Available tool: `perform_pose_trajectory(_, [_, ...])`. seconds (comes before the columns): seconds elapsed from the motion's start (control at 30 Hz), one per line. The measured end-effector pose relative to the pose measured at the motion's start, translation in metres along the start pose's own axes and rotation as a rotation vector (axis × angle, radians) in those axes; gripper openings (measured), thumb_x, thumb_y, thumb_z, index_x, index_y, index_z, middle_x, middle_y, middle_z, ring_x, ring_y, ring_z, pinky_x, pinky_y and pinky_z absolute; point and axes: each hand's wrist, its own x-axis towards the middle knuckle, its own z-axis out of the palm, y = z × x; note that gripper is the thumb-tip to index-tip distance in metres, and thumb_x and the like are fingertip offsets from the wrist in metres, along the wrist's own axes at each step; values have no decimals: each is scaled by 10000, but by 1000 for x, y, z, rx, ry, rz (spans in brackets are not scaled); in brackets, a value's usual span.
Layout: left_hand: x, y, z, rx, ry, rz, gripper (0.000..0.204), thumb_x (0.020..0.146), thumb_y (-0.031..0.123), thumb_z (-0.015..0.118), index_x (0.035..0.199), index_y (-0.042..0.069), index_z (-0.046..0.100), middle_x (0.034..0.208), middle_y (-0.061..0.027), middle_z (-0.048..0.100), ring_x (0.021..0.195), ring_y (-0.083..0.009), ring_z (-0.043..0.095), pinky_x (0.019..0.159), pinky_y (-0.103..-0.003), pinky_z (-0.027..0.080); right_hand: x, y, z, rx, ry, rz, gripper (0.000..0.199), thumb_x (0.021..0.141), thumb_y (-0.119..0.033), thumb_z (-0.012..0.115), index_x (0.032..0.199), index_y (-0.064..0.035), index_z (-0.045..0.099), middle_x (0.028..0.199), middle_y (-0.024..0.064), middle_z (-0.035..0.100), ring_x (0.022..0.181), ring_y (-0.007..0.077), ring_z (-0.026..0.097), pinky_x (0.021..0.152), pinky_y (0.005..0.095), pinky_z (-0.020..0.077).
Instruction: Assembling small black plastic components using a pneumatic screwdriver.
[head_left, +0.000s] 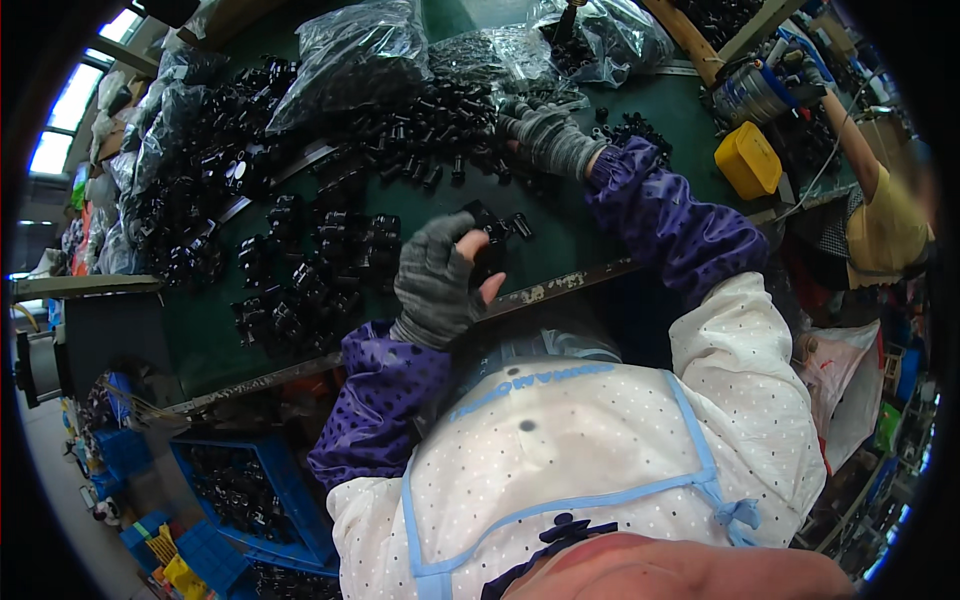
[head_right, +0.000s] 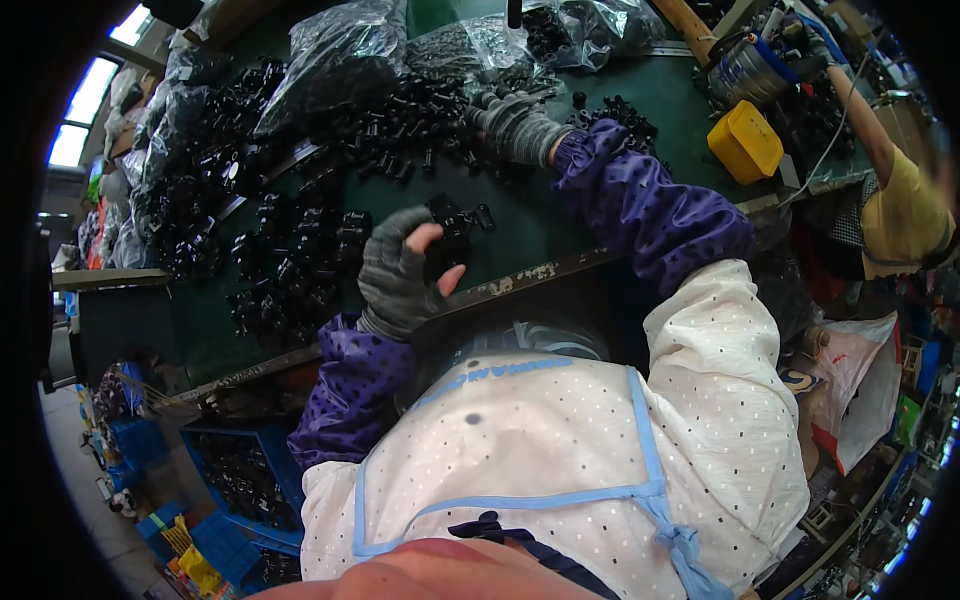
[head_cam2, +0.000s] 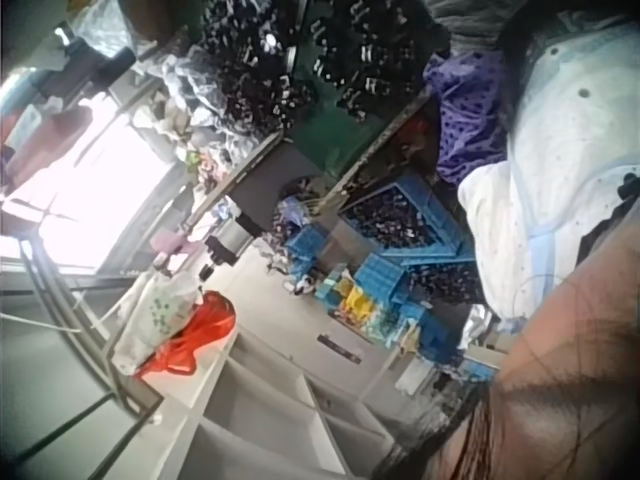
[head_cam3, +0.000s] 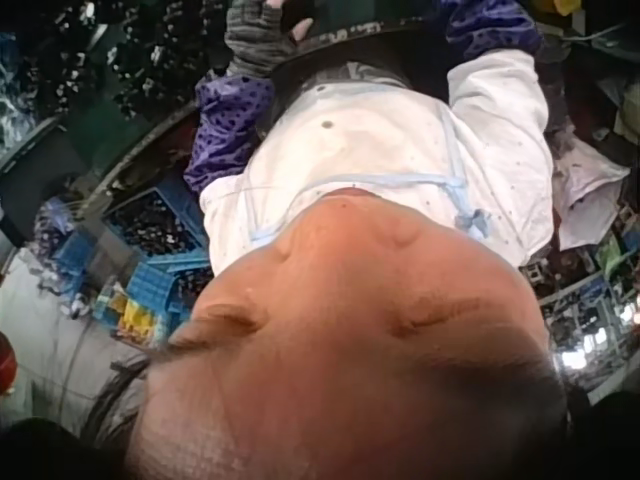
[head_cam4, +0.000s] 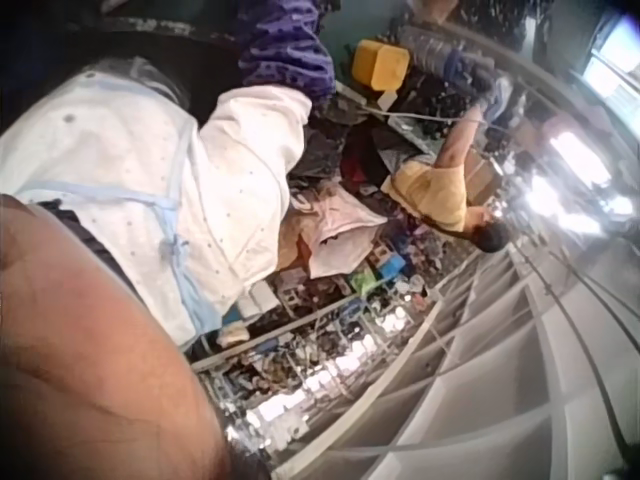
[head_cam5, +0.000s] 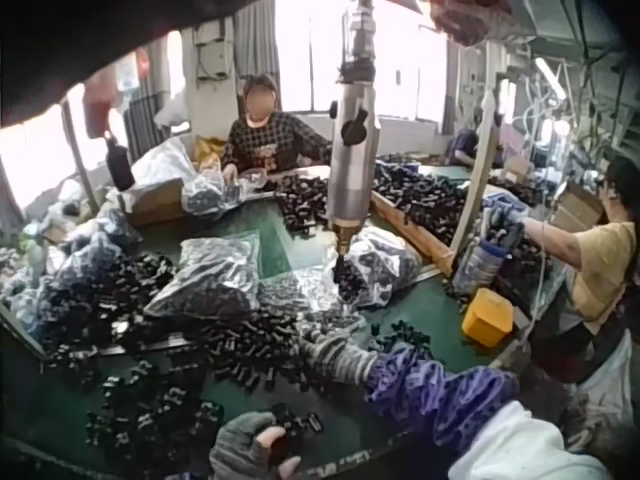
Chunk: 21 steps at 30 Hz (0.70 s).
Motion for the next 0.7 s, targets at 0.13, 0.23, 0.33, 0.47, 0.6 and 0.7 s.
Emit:
perform_pose_trajectory(0.13, [30,-14,16,283,-335,-53,747,550,326,740,1204,135,433,1118,-123,493,1035,-308,469,857,-401,400,-13,9,8,-2,1,-70,324,780,-258,548,1078,-132,539,1102,124,501,984,307,509,828,431,402])
perform_pose_trajectory(0.23, [42,-14,10,172,-572,-239,732,554,316,737,1196,135,437,1102,-109,499,1005,-293,483,847,-397,407,-26,18,-26,88,75,-189,348,748,-186,600,1085,-127,535,1071,106,527,952,288,522,803,395,421])
perform_pose_trajectory(0.33, [35,-23,19,163,-493,-214,721,547,307,734,1179,124,440,1047,-101,520,950,-282,506,813,-396,425,-45,39,-42,231,205,0,316,746,-157,606,1051,-111,543,966,107,562,868,293,553,738,366,450])
perform_pose_trajectory(0.47, [31,-26,25,212,-350,-330,698,553,315,728,1160,117,445,986,-107,534,910,-282,517,786,-394,434,-63,46,-15,105,19,23,262,747,-168,600,999,-109,563,900,120,574,862,288,556,728,381,454])
perform_pose_trajectory(0.6, [28,-23,25,220,-299,-398,678,561,315,725,1149,114,453,975,-110,528,902,-283,515,775,-394,434,-50,25,-18,57,160,92,261,759,-182,552,1004,-92,550,916,121,579,840,299,571,707,400,458])
perform_pose_trajectory(0.7, [23,-25,25,222,-219,-373,675,562,313,726,1147,112,454,975,-111,523,897,-285,514,772,-392,433,-19,21,-6,-45,71,82,250,747,-170,551,981,-83,563,892,130,592,840,306,581,705,403,465])
